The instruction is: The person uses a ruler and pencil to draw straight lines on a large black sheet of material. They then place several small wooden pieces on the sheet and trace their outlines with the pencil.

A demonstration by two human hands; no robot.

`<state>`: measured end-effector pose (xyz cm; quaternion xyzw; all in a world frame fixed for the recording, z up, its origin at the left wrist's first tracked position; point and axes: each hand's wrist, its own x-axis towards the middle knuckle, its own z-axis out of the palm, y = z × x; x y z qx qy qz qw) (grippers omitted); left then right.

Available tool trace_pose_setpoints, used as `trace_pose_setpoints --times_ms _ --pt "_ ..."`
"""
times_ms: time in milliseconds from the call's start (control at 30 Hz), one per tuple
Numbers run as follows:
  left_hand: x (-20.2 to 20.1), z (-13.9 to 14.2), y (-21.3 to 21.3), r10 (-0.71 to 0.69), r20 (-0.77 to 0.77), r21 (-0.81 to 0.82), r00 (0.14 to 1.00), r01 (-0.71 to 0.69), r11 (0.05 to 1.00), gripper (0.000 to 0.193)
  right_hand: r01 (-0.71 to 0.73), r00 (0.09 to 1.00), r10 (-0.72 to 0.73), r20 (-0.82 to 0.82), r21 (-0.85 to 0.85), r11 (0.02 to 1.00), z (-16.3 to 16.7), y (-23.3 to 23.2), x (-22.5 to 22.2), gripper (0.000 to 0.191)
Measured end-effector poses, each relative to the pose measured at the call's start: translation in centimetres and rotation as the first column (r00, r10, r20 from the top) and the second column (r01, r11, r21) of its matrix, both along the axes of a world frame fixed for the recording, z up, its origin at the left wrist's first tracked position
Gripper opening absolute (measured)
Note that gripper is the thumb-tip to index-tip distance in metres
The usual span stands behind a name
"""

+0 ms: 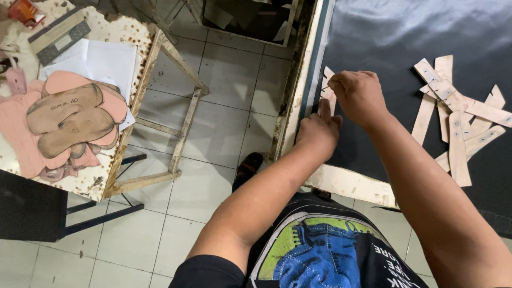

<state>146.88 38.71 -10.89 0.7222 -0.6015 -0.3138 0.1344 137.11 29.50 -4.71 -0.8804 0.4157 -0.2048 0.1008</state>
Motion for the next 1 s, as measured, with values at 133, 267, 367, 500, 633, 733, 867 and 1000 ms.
trace_pose_setpoints --times_ms 133,267,367,500,633,733,867,1000 --pt "0.1 0.7 -0.3 -0.124 0.167 -0.137 0.978 0.148 0.98 0.054 0.012 0.998 -0.012 -0.058 0.015 1.0 0.4 0.0 -0.5 0.013" --pt "0.6 1.9 -0.4 -0.331 0.387 -0.019 0.861 0.366 0.93 0.062 0.004 0.998 -0.009 0.063 0.087 0.996 0.4 -0.1 -0.2 0.015" --pt "0.8 2.2 -0.4 -0.393 0.453 0.035 0.8 0.424 0.905 0.07 0.028 0.999 -0.031 0.027 0.087 0.996 0.4 -0.3 0.2 0.017" --pt "0.4 1.6 -0.8 -0.371 0.425 0.03 0.826 0.397 0.917 0.045 -0.001 1.0 0.0 0.016 0.051 0.999 0.4 -1.0 0.4 0.016" --pt "0.8 1.3 -1.2 -0.314 0.426 -0.061 0.848 0.374 0.926 0.041 -0.03 0.999 0.029 0.031 0.012 0.999 0.1 -1.8 0.5 0.015" --pt "1.6 2.2 -1.4 -0.384 0.386 0.018 0.838 0.41 0.912 0.042 -0.023 1.0 0.023 0.005 0.056 0.998 -0.1 -2.1 0.5 0.015" --pt "1.4 3.3 -2.5 -0.176 0.096 0.186 0.98 0.156 0.97 0.049 0.047 0.997 -0.056 0.058 0.137 0.989 -0.1 -2.5 0.5 0.016" --pt "0.6 2.1 -2.6 -0.162 0.064 0.039 0.985 0.16 0.986 0.05 -0.047 0.999 0.047 0.009 0.03 0.998 0.0 -2.0 0.4 0.014"
